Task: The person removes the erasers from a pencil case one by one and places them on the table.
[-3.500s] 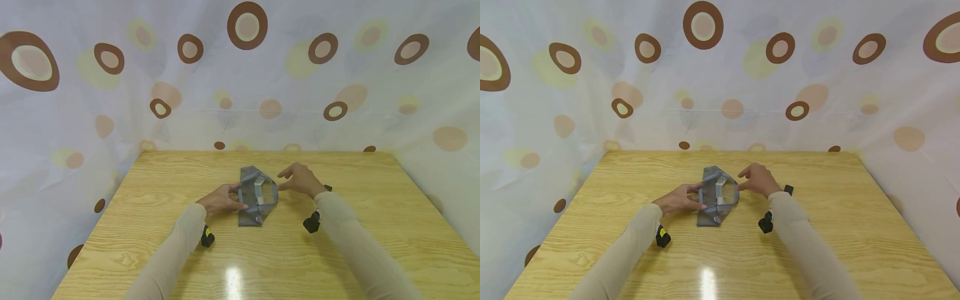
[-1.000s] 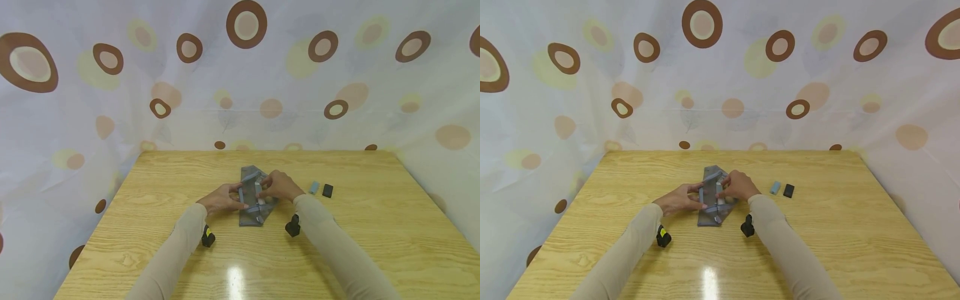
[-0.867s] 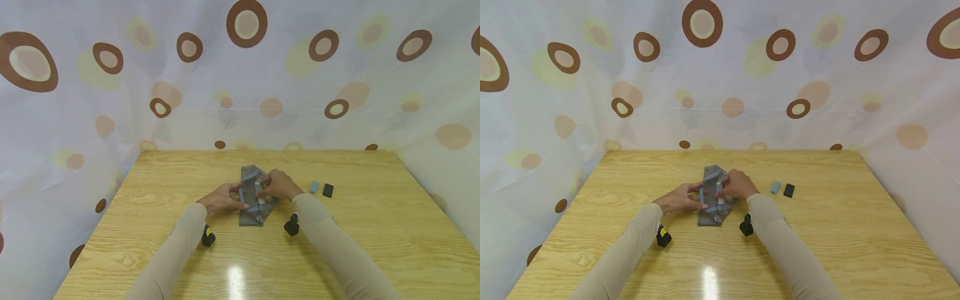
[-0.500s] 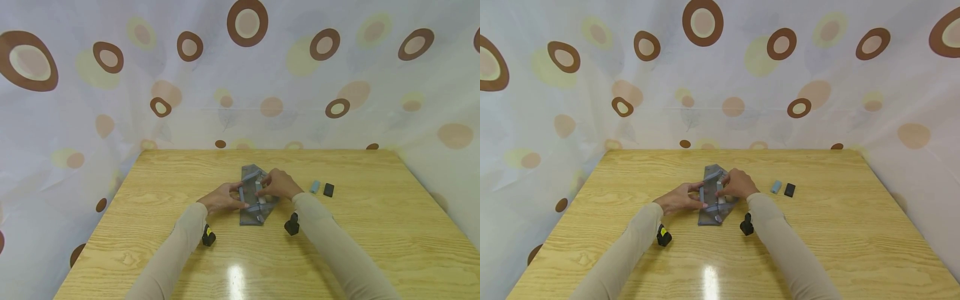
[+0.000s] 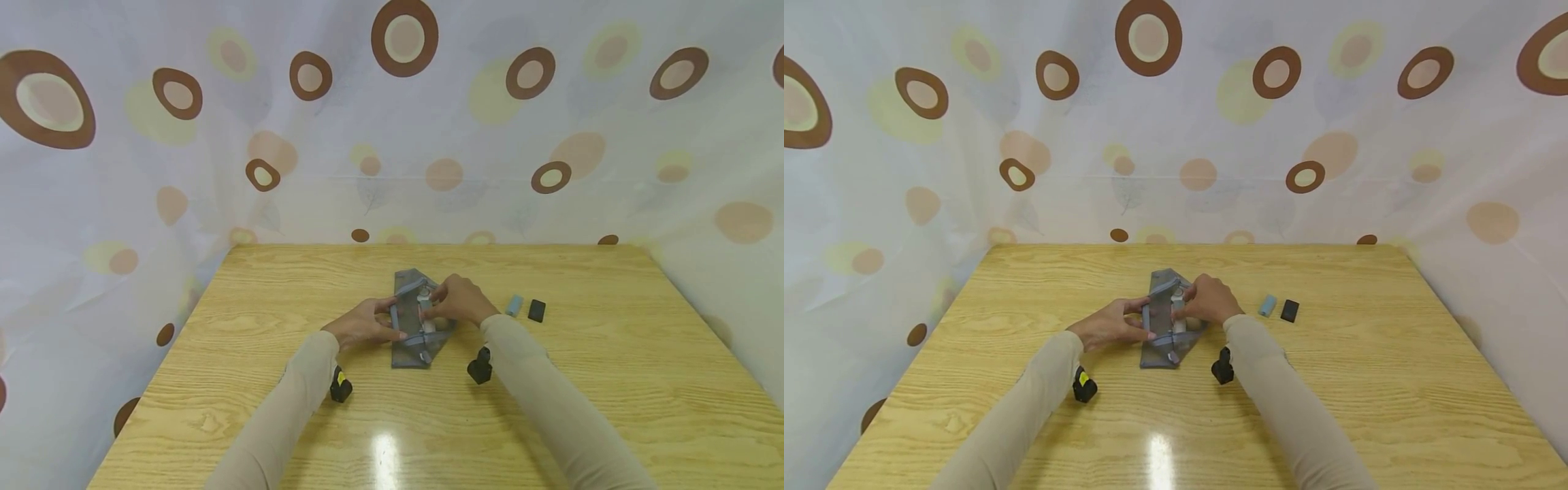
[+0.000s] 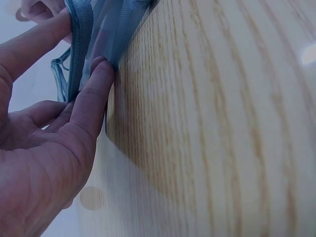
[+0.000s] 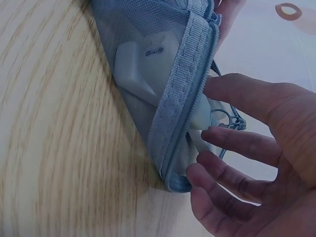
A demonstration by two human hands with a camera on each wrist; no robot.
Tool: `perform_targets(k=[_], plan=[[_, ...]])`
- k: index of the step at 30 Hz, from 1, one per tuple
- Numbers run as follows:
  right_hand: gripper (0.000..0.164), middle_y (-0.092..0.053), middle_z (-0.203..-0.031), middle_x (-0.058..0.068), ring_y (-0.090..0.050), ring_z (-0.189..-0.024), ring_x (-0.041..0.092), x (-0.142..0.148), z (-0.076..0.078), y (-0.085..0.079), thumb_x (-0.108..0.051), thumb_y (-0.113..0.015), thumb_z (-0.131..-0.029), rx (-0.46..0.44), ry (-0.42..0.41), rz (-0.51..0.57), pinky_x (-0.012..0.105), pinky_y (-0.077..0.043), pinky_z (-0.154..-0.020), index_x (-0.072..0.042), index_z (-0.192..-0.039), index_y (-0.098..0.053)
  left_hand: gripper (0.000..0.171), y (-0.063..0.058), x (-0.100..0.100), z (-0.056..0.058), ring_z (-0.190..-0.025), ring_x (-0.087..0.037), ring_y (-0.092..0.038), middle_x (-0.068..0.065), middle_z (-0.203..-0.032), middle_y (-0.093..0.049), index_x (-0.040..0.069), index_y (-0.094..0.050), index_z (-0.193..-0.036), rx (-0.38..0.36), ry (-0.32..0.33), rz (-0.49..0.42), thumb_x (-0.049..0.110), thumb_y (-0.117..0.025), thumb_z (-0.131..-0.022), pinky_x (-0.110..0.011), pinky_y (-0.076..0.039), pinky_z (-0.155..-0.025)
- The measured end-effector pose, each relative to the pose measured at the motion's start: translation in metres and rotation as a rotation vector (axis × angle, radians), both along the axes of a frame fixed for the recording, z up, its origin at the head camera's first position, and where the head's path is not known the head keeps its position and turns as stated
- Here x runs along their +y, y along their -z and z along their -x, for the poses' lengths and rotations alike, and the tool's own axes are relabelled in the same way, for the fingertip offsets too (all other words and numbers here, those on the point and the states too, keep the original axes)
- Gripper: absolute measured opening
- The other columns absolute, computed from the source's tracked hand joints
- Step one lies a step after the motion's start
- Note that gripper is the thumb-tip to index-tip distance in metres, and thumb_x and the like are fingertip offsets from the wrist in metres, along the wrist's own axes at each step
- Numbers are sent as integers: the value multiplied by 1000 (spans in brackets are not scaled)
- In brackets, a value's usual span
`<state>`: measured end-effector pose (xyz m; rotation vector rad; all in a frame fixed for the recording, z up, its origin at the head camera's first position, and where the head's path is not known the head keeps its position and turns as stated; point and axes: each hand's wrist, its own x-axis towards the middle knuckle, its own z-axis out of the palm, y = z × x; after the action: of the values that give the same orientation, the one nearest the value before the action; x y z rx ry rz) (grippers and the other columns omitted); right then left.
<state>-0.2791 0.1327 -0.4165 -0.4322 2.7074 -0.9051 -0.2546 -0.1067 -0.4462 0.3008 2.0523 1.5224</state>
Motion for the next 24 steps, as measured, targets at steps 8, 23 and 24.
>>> perform_targets(k=[8,23,24], plan=[[47,-69,-123,20,-63,-117,40,3,1,-1,-29,-83,-86,-34,-23,16,53,-54,-95,3,-119,-73,94,2,1,1,-133,-36,-53,-18,-157,-35,6,-24,-161,9,-1,4,12,-82,-87,-48,-39,-114],[53,-69,-122,22,-63,-116,41,5,2,1,-31,-85,-84,-44,-52,37,53,-54,-95,5,-120,-71,94,2,0,1,-133,-35,-53,-19,-156,-35,6,-25,-161,30,7,26,15,-82,-87,-48,-39,-114],[54,-69,-122,22,-63,-117,41,5,2,1,-31,-85,-84,-44,-54,42,53,-54,-95,6,-121,-71,94,2,-1,1,-132,-35,-53,-19,-156,-36,7,-25,-161,30,6,27,15,-82,-87,-48,-39,-114]])
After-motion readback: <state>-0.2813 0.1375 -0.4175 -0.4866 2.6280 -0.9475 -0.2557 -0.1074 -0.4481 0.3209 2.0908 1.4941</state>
